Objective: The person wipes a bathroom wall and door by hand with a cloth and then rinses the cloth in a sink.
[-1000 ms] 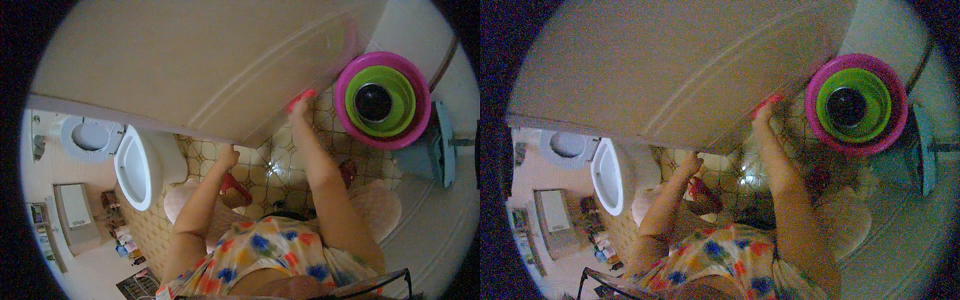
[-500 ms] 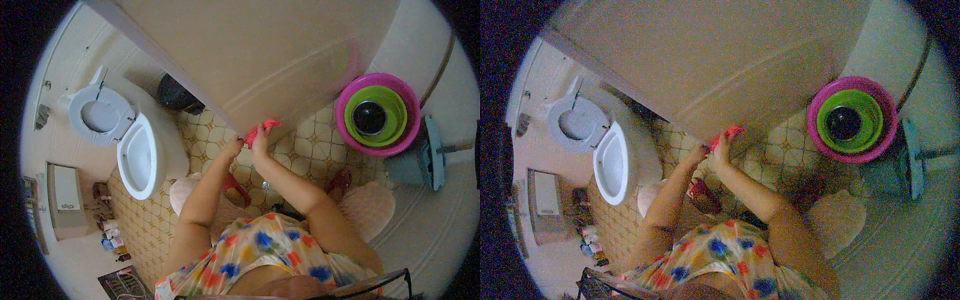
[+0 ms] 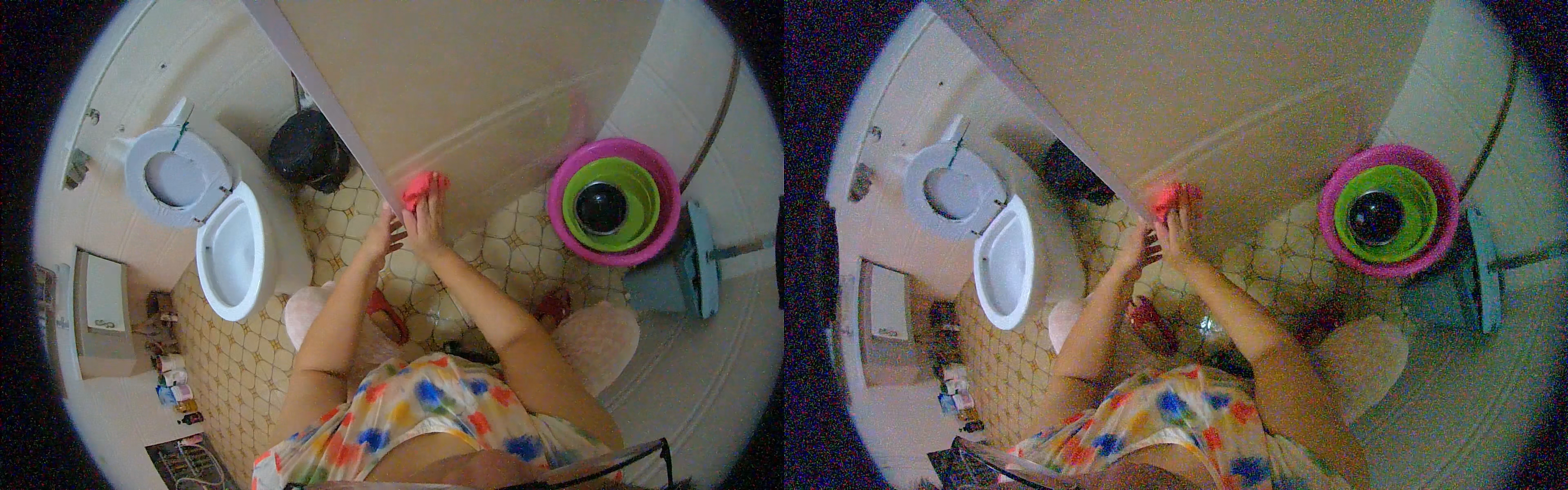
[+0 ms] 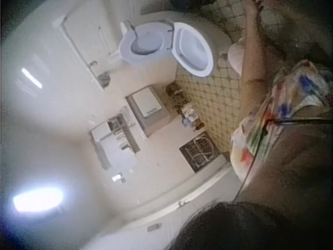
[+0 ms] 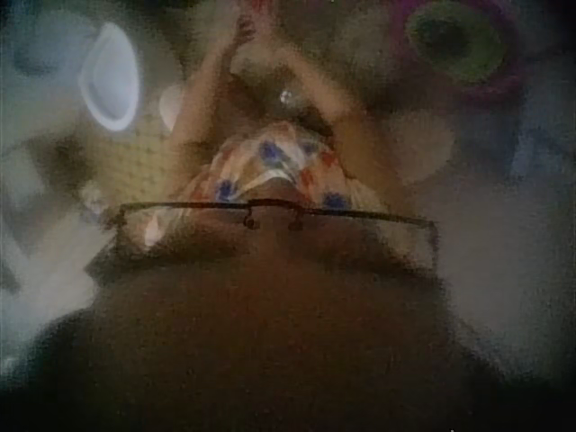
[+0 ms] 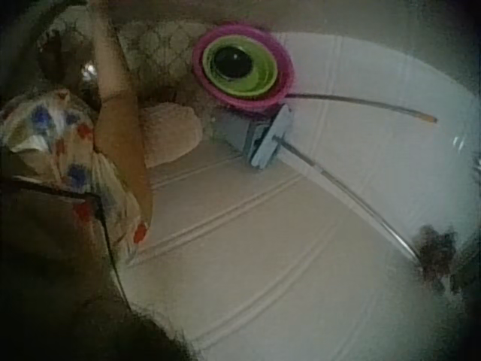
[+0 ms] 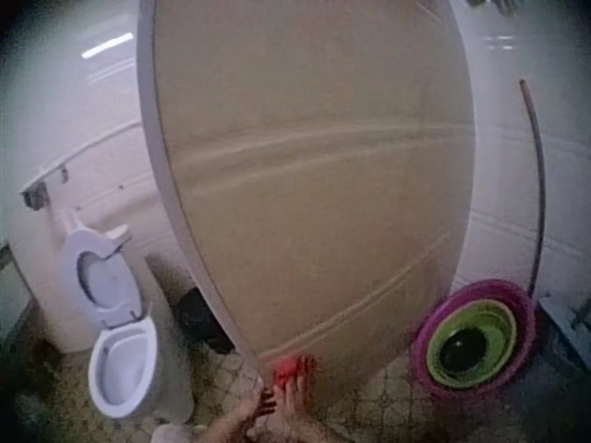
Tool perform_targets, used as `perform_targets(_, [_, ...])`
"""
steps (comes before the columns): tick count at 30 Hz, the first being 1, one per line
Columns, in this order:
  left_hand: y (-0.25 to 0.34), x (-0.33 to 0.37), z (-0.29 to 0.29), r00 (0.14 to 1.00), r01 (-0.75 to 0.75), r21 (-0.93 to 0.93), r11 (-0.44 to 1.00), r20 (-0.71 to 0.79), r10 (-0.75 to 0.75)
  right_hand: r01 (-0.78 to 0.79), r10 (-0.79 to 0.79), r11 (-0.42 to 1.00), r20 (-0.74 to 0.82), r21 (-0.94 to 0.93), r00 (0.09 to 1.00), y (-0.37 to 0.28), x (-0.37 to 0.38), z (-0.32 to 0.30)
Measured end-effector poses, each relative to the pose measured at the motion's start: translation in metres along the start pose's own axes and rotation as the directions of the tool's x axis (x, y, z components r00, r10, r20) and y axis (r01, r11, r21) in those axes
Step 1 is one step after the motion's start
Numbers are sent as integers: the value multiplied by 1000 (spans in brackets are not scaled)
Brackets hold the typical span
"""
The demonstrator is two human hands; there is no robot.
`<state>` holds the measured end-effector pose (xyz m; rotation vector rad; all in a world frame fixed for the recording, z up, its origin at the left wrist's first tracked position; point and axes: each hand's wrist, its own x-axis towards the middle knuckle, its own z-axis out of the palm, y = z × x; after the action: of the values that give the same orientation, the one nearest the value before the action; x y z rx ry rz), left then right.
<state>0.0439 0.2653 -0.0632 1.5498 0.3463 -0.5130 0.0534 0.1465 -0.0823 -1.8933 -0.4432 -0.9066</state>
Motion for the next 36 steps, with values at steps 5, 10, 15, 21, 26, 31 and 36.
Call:
perform_targets(5, [0,2,6,998,-6,-19,1000,-55,5,-479,487,871,305,-107,818,38,-66,14])
perform_targets(10, [3,-13,24,999,-20,-39,999,-37,19,-544,528,838,190,43,828,49,-84,17])
perform_targets(15, [-8,-3,26,994,-36,-185,982,91,53,-275,295,938,-67,211,953,23,-35,13])
perform_targets(21, [1,-11,38,999,-48,-251,967,-4,48,195,-209,966,-70,-171,975,-9,73,-35])
perform_targets(26, [-8,-7,37,991,-97,-292,951,63,121,378,-385,872,41,-312,922,-9,74,-33])
perform_targets(31, [-4,-11,42,989,-94,-313,945,81,126,429,-392,845,175,-318,903,28,21,-21])
perform_targets(36, [-6,-9,33,990,-58,-283,957,105,91,416,-388,858,152,-301,909,-1,50,-21])
